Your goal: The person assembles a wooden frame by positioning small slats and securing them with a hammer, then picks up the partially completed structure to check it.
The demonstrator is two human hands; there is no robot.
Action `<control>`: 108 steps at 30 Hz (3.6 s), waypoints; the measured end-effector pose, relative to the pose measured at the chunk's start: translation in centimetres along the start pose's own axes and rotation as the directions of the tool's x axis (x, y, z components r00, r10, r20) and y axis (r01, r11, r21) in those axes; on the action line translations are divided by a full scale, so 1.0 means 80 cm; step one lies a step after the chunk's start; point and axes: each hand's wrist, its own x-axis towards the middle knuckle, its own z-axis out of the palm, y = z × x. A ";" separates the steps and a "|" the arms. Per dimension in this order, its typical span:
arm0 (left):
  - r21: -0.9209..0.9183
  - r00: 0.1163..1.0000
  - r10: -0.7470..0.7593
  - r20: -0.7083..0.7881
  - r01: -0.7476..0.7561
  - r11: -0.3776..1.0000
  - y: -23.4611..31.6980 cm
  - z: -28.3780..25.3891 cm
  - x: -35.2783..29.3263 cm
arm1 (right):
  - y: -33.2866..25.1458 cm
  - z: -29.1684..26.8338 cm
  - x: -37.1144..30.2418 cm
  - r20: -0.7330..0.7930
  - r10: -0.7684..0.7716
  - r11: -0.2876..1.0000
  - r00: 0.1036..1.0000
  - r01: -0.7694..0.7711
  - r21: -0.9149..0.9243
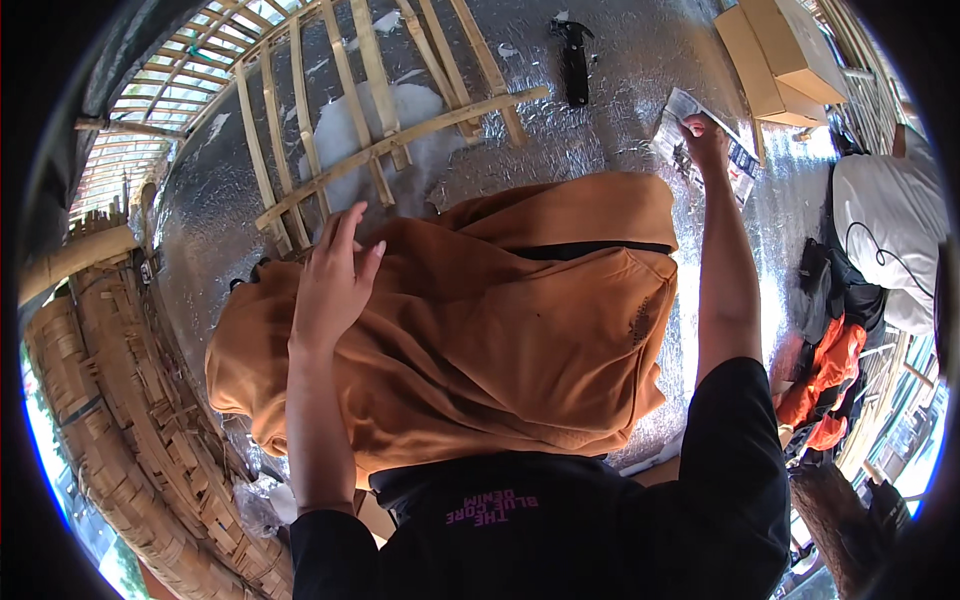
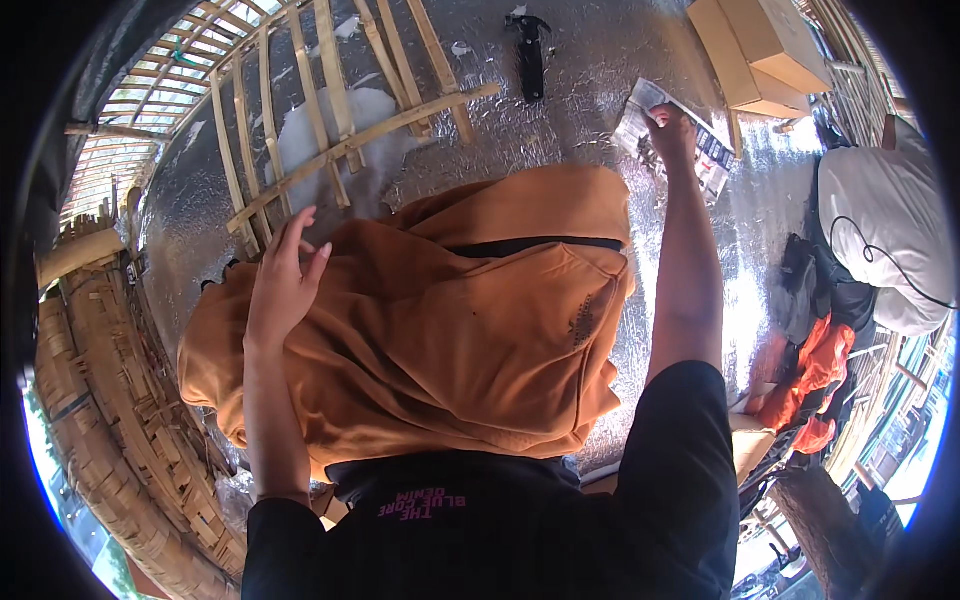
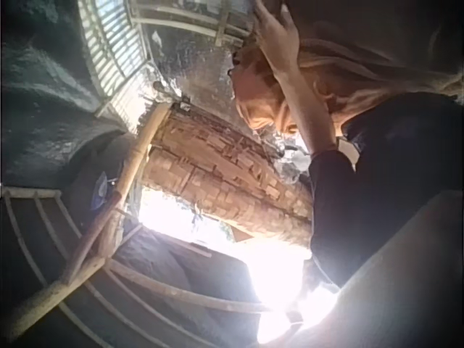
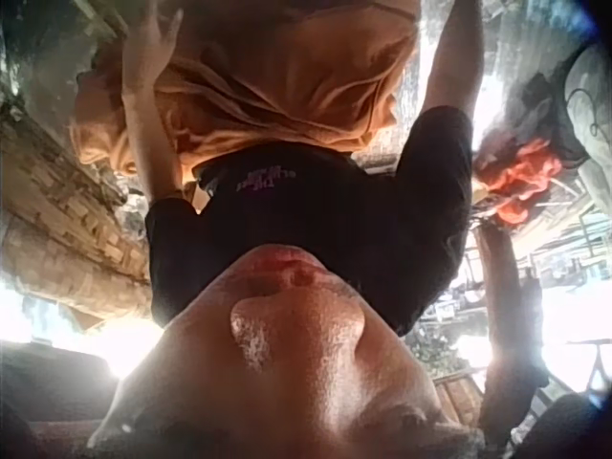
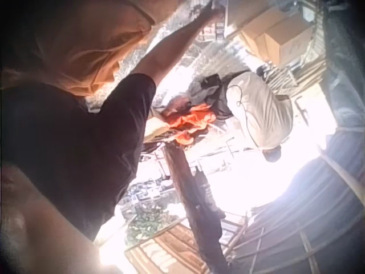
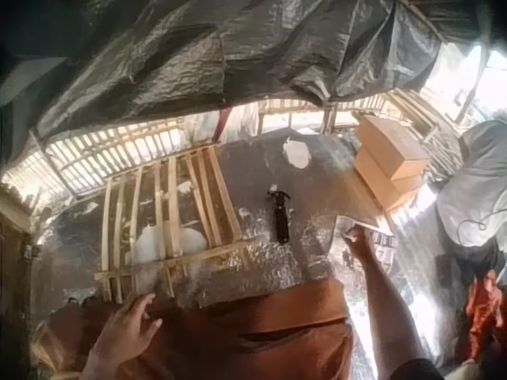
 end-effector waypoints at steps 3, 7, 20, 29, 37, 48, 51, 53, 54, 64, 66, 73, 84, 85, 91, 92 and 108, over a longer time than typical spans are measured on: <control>0.119 0.990 -0.010 0.143 -0.007 0.993 -0.015 0.001 -0.007 | -0.011 0.004 -0.001 -0.007 -0.022 1.000 1.000 0.022 -0.007; 0.141 0.965 0.021 0.263 -0.060 0.988 -0.023 0.011 -0.015 | -0.005 0.006 -0.001 -0.012 0.046 0.999 0.999 -0.046 -0.018; 0.267 0.939 -0.001 0.345 -0.097 0.959 -0.030 0.017 -0.025 | 0.017 0.008 -0.003 0.007 0.051 0.999 0.999 -0.051 -0.012; 0.260 0.931 -0.041 0.363 -0.059 0.964 -0.020 0.009 -0.030 | 0.002 -0.007 -0.034 -0.048 0.034 0.999 0.998 -0.033 0.023; 0.270 0.928 -0.030 0.370 -0.076 0.960 -0.018 0.005 -0.031 | -0.015 -0.012 -0.047 0.003 -0.009 0.995 1.000 0.008 0.095; 0.261 0.917 -0.045 0.396 -0.066 0.963 -0.013 0.005 -0.033 | -0.004 -0.013 -0.028 0.012 -0.052 0.999 0.999 0.053 -0.014; 0.279 0.926 0.004 0.377 -0.118 0.953 -0.018 0.005 -0.034 | -0.007 -0.009 -0.017 0.006 -0.027 1.000 1.000 0.027 0.010; 0.293 0.920 -0.015 0.392 -0.109 0.950 -0.016 0.004 -0.032 | -0.010 -0.010 -0.012 0.014 -0.047 0.999 0.999 0.047 0.006; 0.290 0.919 -0.016 0.394 -0.108 0.951 -0.016 0.005 -0.032 | -0.011 -0.012 -0.009 0.018 -0.067 0.998 0.998 0.067 0.002; 0.276 0.938 0.029 0.346 -0.131 0.952 -0.025 0.010 -0.035 | -0.035 -0.008 0.008 -0.047 -0.020 0.998 0.999 0.017 -0.065; 0.282 0.937 0.017 0.349 -0.122 0.952 -0.026 0.008 -0.037 | -0.039 -0.003 0.013 0.056 -0.086 0.995 0.995 0.089 -0.055; 0.307 0.936 0.035 0.349 -0.149 0.940 -0.026 0.011 -0.035 | -0.028 0.011 0.035 0.087 0.060 0.987 0.994 -0.046 -0.156; 0.328 0.949 0.059 0.311 -0.165 0.930 -0.028 0.009 -0.040 | -0.203 -0.040 0.022 -0.108 -0.240 0.963 0.965 0.250 0.097; 0.327 0.938 0.025 0.346 -0.146 0.934 -0.024 0.007 -0.038 | -0.241 -0.051 0.016 -0.061 -0.291 0.950 0.955 0.296 0.103; -0.113 0.935 0.260 0.239 -0.240 0.964 0.034 0.029 -0.021 | -0.343 -0.043 0.028 0.229 -0.513 0.854 0.827 0.465 0.233; -0.311 0.930 0.249 0.270 -0.160 0.937 0.050 0.040 -0.011 | -0.352 -0.038 0.032 0.248 -0.488 0.868 0.837 0.433 0.244; -0.869 0.959 -0.267 0.099 0.214 0.446 0.050 0.299 0.205 | -0.343 0.042 0.020 0.498 -0.249 0.887 0.831 -0.011 0.461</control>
